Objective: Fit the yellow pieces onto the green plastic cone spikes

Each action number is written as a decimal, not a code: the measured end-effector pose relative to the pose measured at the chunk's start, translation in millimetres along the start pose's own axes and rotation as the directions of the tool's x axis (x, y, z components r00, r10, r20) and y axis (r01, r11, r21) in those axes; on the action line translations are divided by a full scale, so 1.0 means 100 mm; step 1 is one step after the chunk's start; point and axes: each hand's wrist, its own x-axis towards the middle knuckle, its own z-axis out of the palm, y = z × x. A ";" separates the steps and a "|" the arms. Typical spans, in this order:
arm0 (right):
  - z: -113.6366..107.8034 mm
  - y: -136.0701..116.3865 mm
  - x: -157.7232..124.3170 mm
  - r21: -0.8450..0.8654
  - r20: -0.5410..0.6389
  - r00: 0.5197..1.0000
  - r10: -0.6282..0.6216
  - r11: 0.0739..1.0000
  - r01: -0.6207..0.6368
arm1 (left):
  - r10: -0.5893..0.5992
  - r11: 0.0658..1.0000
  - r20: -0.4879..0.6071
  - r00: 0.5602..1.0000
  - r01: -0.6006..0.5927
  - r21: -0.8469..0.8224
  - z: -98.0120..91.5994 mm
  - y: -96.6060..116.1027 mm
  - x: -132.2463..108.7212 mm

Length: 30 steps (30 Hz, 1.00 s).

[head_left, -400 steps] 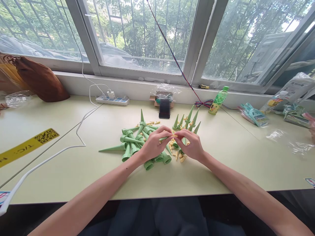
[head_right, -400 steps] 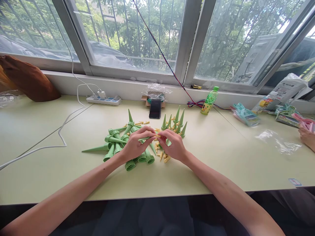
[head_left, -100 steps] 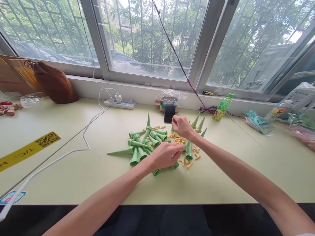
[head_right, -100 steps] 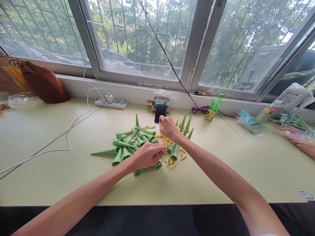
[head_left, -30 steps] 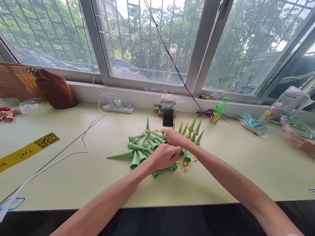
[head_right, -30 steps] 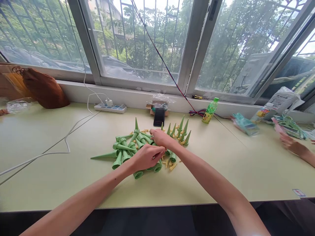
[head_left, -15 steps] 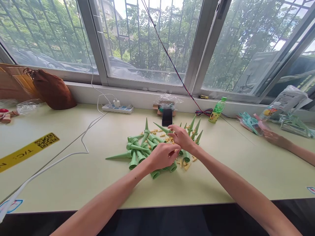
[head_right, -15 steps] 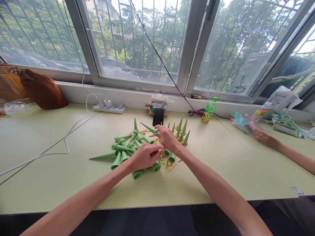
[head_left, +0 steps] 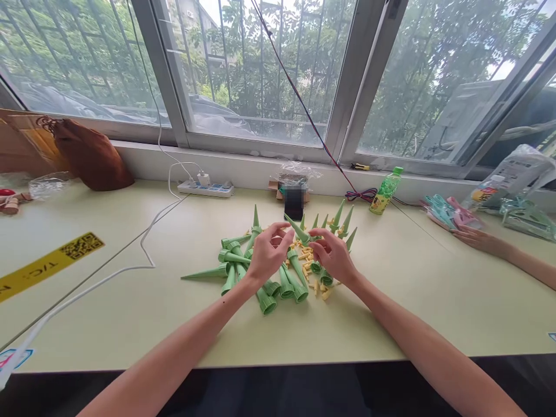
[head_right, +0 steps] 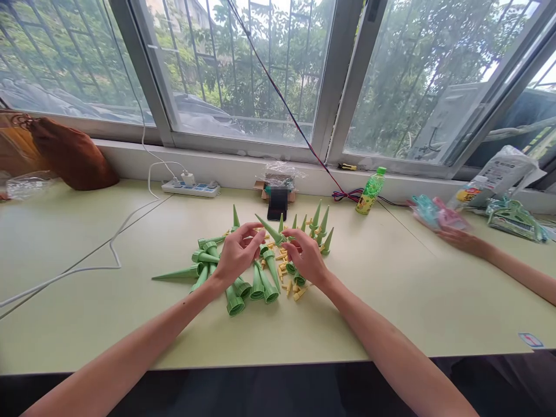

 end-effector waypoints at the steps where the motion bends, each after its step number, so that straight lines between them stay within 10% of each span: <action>1: 0.01 -0.01 0.00 -0.003 0.015 1.000 -0.008 1.000 0.008 | 0.001 1.000 0.021 1.000 -0.001 -0.013 0.00 0.00 0.00; 30: 0.13 -0.23 -0.07 -0.216 0.077 0.971 -0.228 0.946 0.240 | -0.008 0.999 -0.031 0.999 0.006 -0.042 -0.02 0.02 -0.04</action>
